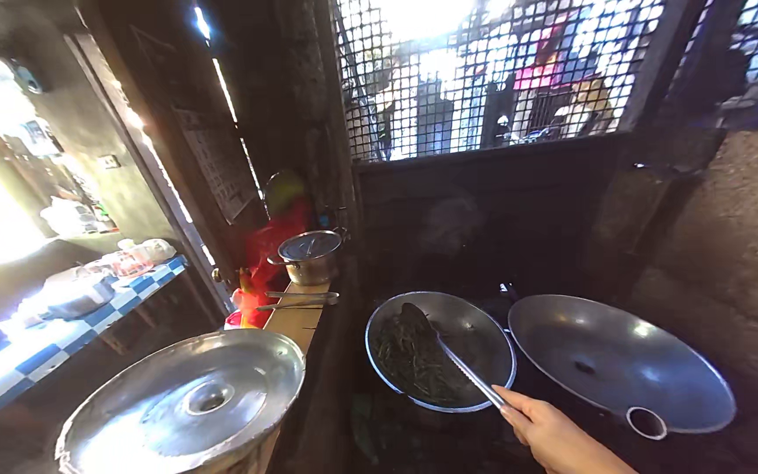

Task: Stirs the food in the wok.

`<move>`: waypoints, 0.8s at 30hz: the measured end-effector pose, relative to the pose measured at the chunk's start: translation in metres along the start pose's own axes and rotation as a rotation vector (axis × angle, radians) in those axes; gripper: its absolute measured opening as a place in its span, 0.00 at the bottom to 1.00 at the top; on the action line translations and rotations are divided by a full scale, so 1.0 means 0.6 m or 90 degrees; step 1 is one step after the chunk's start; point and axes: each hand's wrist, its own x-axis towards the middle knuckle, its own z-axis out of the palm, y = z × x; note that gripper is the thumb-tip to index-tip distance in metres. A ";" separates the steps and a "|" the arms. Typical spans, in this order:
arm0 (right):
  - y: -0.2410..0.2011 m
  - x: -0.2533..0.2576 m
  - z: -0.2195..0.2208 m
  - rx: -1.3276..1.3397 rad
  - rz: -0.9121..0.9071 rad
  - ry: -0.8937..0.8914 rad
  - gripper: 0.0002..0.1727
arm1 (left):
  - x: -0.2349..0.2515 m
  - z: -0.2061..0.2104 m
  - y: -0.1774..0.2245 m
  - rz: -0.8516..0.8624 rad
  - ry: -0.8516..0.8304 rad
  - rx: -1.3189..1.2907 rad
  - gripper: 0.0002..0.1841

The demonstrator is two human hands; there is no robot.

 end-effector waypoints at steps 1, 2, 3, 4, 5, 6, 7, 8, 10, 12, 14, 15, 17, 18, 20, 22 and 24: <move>0.004 0.012 -0.005 -0.009 0.001 0.015 0.29 | -0.004 0.016 -0.002 0.001 0.037 -0.011 0.20; 0.010 0.028 -0.010 -0.015 0.009 0.035 0.29 | -0.010 0.035 0.003 -0.013 0.068 -0.002 0.22; 0.016 0.047 -0.016 -0.028 0.020 0.062 0.28 | -0.010 0.036 0.004 -0.024 0.069 0.000 0.24; 0.022 0.069 -0.021 -0.049 0.035 0.090 0.27 | 0.001 0.011 -0.001 -0.028 0.034 -0.021 0.26; 0.025 0.089 -0.026 -0.067 0.056 0.107 0.27 | 0.015 -0.016 -0.008 -0.027 -0.006 -0.046 0.26; 0.026 0.108 -0.028 -0.075 0.080 0.114 0.27 | 0.021 -0.025 -0.009 -0.025 -0.031 -0.032 0.24; 0.025 0.126 -0.029 -0.068 0.103 0.113 0.27 | 0.025 -0.034 -0.009 -0.034 -0.053 -0.040 0.23; 0.020 0.140 -0.029 -0.044 0.122 0.103 0.27 | 0.028 -0.038 -0.009 -0.035 -0.063 -0.040 0.22; -0.002 0.158 -0.025 0.015 0.131 0.061 0.26 | 0.033 -0.046 -0.017 -0.014 -0.037 -0.060 0.21; -0.034 0.170 -0.021 -0.022 0.099 0.007 0.26 | 0.032 -0.044 -0.016 -0.018 -0.021 -0.061 0.20; -0.078 0.169 -0.020 -0.169 0.044 -0.033 0.27 | 0.055 -0.087 -0.024 -0.053 -0.090 -0.119 0.19; -0.101 0.163 -0.021 -0.259 0.017 -0.048 0.26 | 0.064 -0.101 -0.027 -0.062 -0.119 -0.129 0.18; -0.138 0.145 -0.023 -0.415 -0.033 -0.073 0.25 | 0.060 -0.082 -0.021 -0.073 -0.099 -0.112 0.22; -0.149 0.133 -0.023 -0.477 -0.054 -0.083 0.25 | 0.050 -0.061 -0.013 -0.075 -0.077 -0.081 0.25; -0.156 0.104 -0.024 -0.589 -0.082 -0.089 0.29 | 0.049 -0.060 -0.011 -0.074 -0.087 -0.069 0.24; -0.153 0.068 -0.031 -0.681 -0.118 -0.090 0.33 | 0.051 -0.058 -0.012 -0.065 -0.088 -0.061 0.24; -0.133 0.041 -0.044 -0.752 -0.176 -0.094 0.38 | 0.046 -0.050 -0.012 -0.056 -0.056 -0.057 0.25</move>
